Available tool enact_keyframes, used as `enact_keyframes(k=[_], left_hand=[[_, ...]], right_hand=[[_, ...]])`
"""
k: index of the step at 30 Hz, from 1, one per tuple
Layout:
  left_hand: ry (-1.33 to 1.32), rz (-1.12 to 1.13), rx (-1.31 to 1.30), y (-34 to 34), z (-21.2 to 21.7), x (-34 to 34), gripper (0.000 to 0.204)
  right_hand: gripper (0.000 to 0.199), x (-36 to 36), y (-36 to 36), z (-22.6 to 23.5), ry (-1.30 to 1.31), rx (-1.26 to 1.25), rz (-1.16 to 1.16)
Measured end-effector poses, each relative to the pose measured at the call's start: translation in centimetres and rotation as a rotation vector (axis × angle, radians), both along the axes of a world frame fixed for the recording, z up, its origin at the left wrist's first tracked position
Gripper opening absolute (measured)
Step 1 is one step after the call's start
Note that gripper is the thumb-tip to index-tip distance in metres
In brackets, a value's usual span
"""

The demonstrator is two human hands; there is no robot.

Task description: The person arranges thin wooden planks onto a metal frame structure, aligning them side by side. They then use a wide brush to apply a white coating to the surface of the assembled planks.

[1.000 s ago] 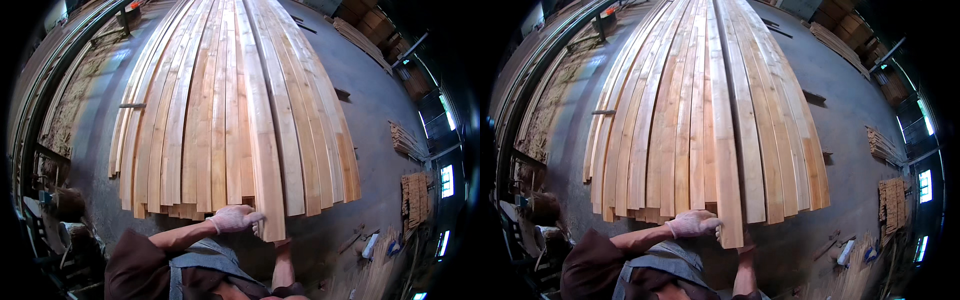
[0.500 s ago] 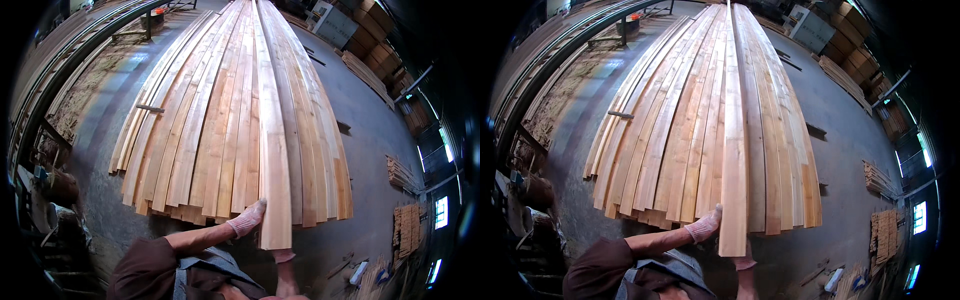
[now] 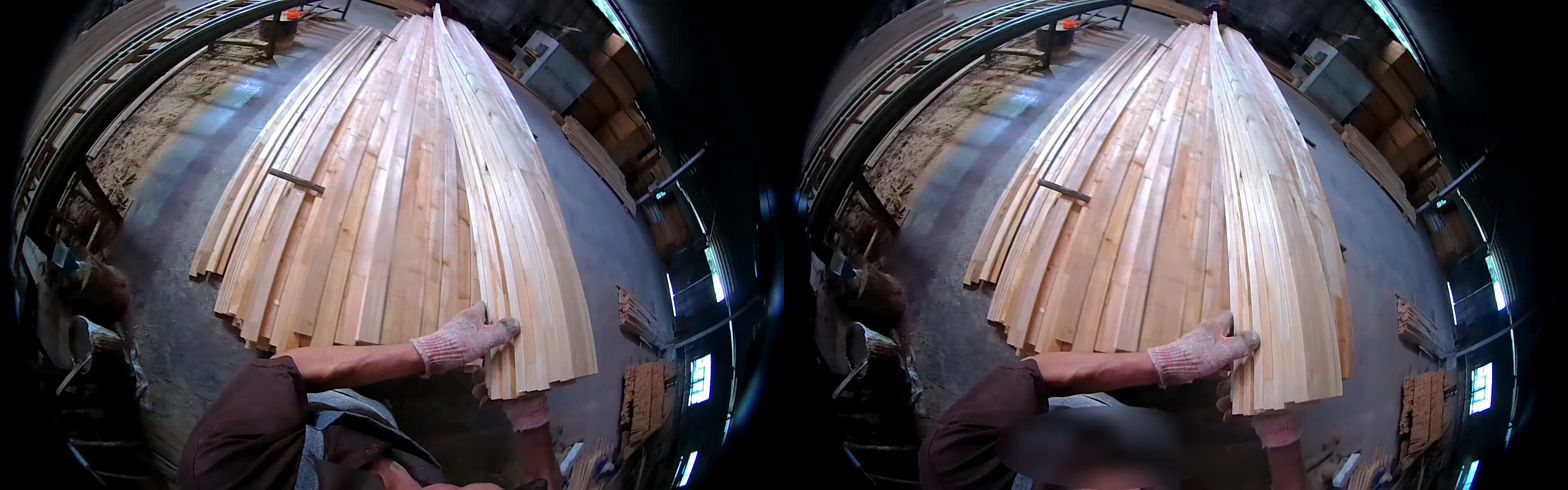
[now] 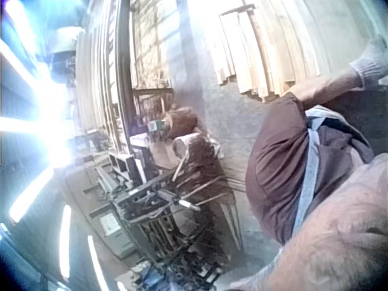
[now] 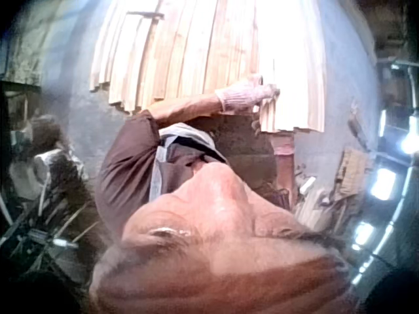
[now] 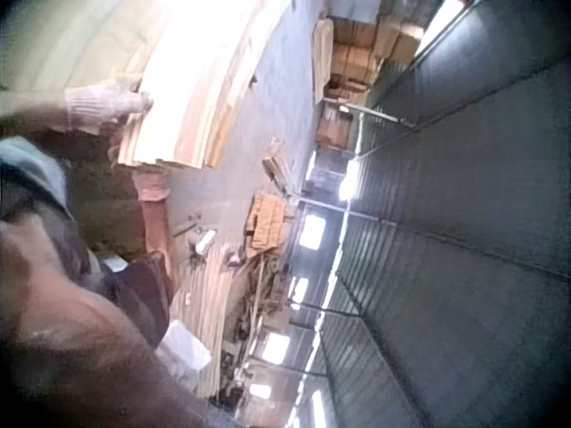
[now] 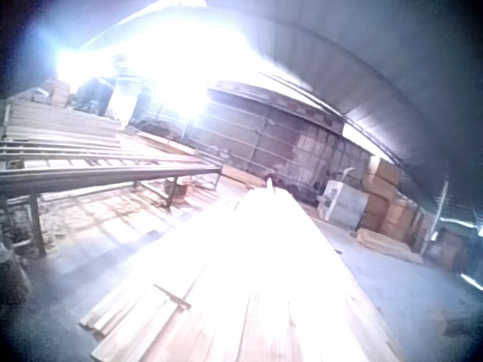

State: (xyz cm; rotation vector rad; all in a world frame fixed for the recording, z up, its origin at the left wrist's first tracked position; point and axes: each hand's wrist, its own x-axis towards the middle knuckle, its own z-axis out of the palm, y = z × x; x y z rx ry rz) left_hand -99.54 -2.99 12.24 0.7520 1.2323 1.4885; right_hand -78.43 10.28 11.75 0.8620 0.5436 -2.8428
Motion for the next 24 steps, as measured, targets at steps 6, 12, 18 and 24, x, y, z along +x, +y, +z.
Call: enact_keyframes(k=[6,12,18,24], left_hand=[[0.129,0.168,-0.016,-7.5,-1.2,-6.8,0.061],[0.181,0.227,-0.069,-13.7,-1.5,-12.4,0.058],[0.271,0.384,-0.164,-22.1,-3.9,-18.6,0.057],[0.123,0.482,-0.207,-30.7,-7.9,-26.7,0.088]], right_hand=[[0.075,-8.4,-6.9,-1.6,-0.047,0.400,0.126],[0.073,-16.4,-11.9,-6.9,0.140,0.321,0.130],[0.054,-24.4,-20.9,-10.4,0.081,0.590,0.196],[0.042,-33.5,-30.5,-13.8,0.107,0.472,0.071]])
